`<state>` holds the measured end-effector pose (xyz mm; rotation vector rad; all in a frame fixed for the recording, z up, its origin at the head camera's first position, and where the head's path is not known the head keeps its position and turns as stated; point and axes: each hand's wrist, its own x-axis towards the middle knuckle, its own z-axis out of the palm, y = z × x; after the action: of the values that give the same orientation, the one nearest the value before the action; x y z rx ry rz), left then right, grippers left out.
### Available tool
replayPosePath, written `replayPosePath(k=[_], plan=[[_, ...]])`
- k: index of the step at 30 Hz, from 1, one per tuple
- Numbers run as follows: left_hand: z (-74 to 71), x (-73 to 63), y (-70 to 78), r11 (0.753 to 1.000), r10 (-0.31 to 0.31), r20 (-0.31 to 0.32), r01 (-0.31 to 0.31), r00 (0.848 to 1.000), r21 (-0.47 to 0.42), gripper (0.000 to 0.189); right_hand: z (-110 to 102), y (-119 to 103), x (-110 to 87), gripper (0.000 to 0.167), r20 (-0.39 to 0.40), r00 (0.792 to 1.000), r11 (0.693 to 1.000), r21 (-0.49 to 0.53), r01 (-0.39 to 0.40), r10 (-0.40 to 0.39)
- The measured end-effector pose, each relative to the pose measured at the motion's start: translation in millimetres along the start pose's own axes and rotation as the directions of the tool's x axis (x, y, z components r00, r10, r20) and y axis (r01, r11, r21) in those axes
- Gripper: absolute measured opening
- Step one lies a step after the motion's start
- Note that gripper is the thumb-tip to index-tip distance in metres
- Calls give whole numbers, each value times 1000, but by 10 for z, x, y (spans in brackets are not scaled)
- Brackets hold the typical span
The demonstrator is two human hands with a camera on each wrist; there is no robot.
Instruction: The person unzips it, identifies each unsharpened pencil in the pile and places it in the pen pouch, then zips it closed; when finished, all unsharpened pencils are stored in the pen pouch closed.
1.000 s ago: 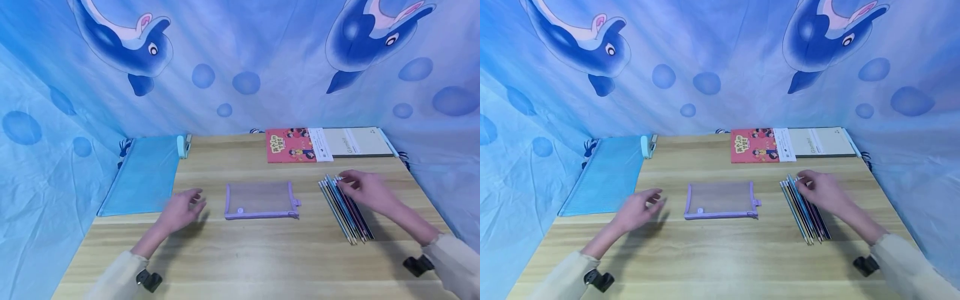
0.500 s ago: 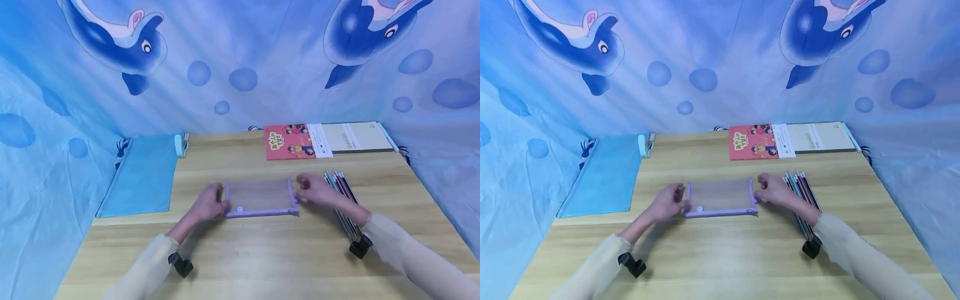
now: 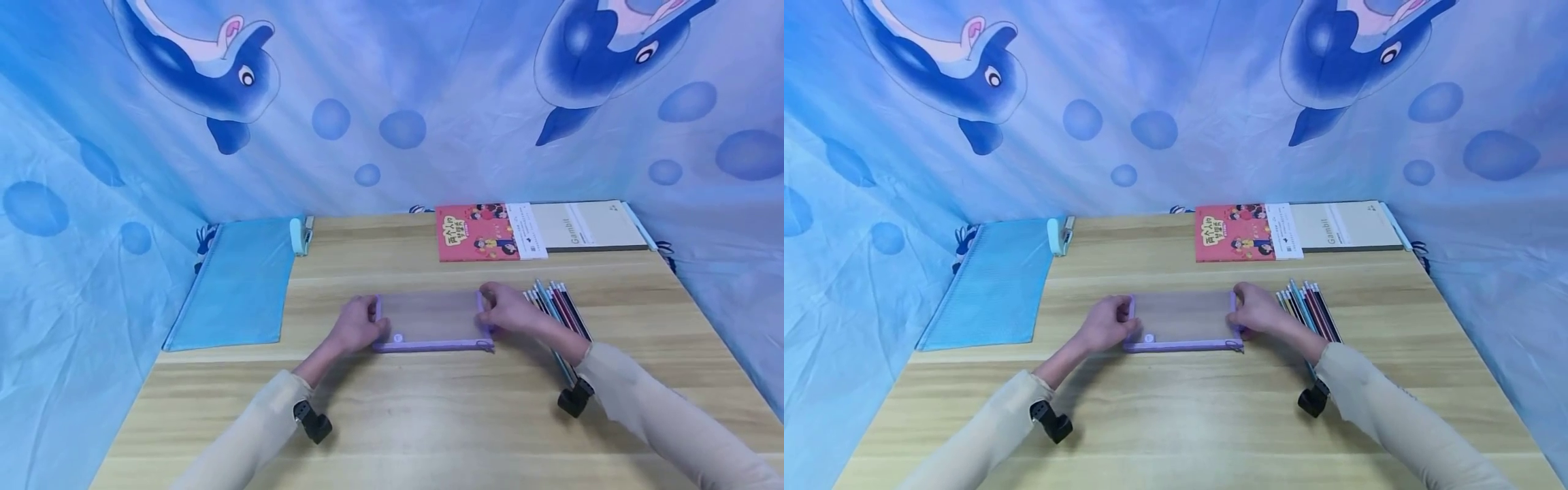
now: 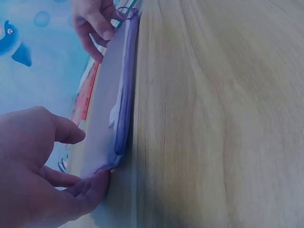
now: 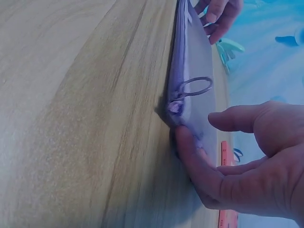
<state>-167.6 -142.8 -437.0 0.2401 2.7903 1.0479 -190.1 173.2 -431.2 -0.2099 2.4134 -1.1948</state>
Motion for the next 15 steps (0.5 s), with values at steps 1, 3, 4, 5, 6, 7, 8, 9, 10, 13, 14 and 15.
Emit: replayPosePath(k=[1, 3, 4, 5, 6, 7, 8, 9, 10, 13, 14, 15], plan=[[9, -2, -6, 1000, -5, -6, 5, 1000, -3, 19, -2, 8, 4, 73, 9, 1000, 1000, 19, 0, 0], [18, -2, -17, 1000, -8, -25, 8, 1000, -8, 19, -10, 22, 10, 72, 24, 1000, 998, 67, -10, 9], [21, -2, -20, 1000, -7, -34, 7, 999, -7, 19, -18, 28, 9, 72, 31, 999, 996, 92, -10, 7], [22, -2, -17, 1000, -10, -39, 10, 999, -10, 18, -27, 36, 13, 71, 37, 999, 993, 120, -15, 11], [24, -4, -15, 1000, -15, -44, 14, 999, -15, 17, -38, 43, 15, 71, 41, 999, 989, 145, -19, 13], [26, -8, -10, 1000, -20, -46, 19, 999, -19, 18, -48, 50, 19, 70, 47, 999, 985, 168, -26, 18], [27, -13, -3, 999, -28, -49, 27, 998, -24, 21, -55, 60, 24, 71, 54, 998, 980, 194, -36, 26], [30, -18, 3, 999, -36, -51, 35, 998, -29, 28, -62, 68, 29, 71, 63, 998, 976, 213, -44, 32], [36, -25, 10, 998, -46, -53, 45, 998, -35, 37, -68, 76, 31, 71, 73, 997, 972, 229, -46, 30], [65, -46, 17, 997, -53, -69, 49, 996, -57, 58, -81, 106, 53, 70, 98, 993, 955, 283, -85, 59], [78, -52, 17, 997, -48, -78, 43, 996, -63, 60, -83, 119, 58, 69, 106, 992, 950, 296, -94, 65], [93, -60, 13, 997, -35, -89, 29, 995, -67, 58, -85, 130, 59, 69, 112, 991, 947, 305, -101, 69]])
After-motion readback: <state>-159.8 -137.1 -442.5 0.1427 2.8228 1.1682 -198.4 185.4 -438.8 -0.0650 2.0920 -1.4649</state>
